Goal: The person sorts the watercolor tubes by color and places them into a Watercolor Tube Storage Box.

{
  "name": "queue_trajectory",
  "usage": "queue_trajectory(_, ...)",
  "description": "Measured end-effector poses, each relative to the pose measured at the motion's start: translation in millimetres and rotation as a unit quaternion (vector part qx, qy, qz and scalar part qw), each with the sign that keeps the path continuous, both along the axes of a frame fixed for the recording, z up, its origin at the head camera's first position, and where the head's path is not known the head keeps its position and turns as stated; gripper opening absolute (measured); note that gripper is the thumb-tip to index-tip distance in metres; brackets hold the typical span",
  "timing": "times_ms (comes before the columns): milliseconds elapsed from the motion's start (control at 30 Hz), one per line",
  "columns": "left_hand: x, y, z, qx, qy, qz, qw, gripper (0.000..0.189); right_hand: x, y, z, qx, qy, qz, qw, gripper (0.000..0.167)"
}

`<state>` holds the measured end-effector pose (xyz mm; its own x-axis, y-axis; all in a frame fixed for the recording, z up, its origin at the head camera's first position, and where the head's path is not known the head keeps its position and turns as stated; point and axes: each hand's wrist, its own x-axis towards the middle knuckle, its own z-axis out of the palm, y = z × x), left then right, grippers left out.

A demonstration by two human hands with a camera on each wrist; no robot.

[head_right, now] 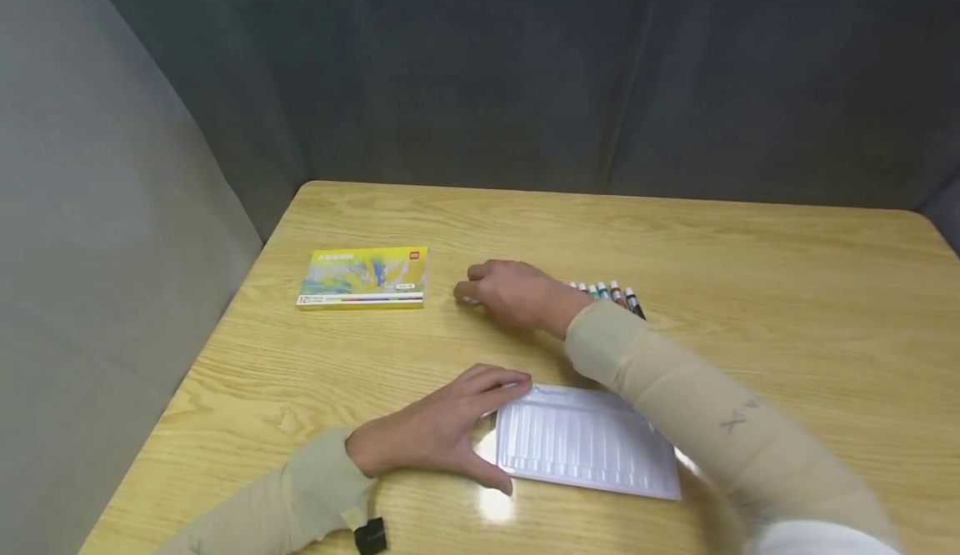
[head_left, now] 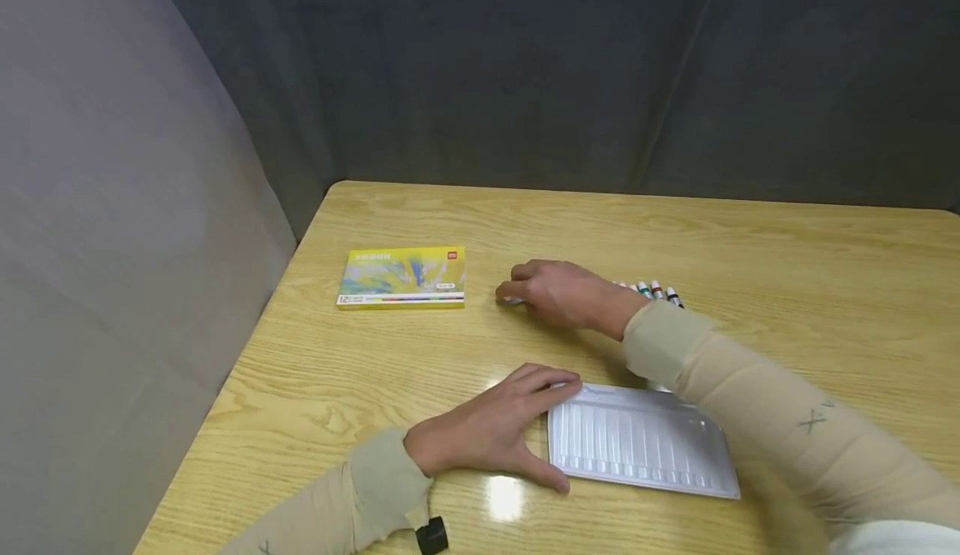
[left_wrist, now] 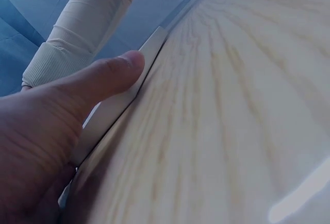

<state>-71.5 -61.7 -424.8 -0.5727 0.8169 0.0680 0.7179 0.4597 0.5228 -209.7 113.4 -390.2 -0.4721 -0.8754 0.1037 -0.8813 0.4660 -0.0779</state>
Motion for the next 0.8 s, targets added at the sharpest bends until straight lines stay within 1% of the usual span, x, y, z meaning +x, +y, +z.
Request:
queue_trajectory(133,0.6,0.0,2.3,-0.002,-0.006,0.002,1.0,0.108,1.6,-4,5.4,0.012,-0.003,-0.009,0.9999,0.055)
queue_trajectory(233,0.8,0.0,2.8,-0.002,-0.002,0.001,1.0,0.108,2.2,-4,12.0,0.004,-0.008,-0.014,0.9999,0.061)
queue_trajectory(300,0.5,-0.5,2.3,-0.005,0.004,0.001,1.0,0.107,1.7,-4,15.6,-0.006,-0.003,-0.011,0.9999,0.058)
queue_trajectory(400,-0.3,-1.7,1.4,-0.008,0.01,0.001,0.9999,0.108,1.9,-3,19.8,-0.025,-0.003,-0.003,0.9997,0.048)
queue_trajectory(500,-1.6,-3.3,0.5,-0.008,0.01,0.002,0.9999,0.108,3.3,-1,22.8,-0.036,-0.009,-0.004,0.9993,0.039)
queue_trajectory(633,-2.6,-4.8,-1.3,-0.003,0.012,0.004,0.9999,0.109,6.7,2,25.5,-0.047,-0.019,-0.009,0.9987,0.038)
queue_trajectory(800,-2.6,-6.4,-2.5,-0.002,0.018,0.003,0.9998,0.109,13.4,11,32.2,-0.09,-0.026,-0.012,0.9955,0.039)
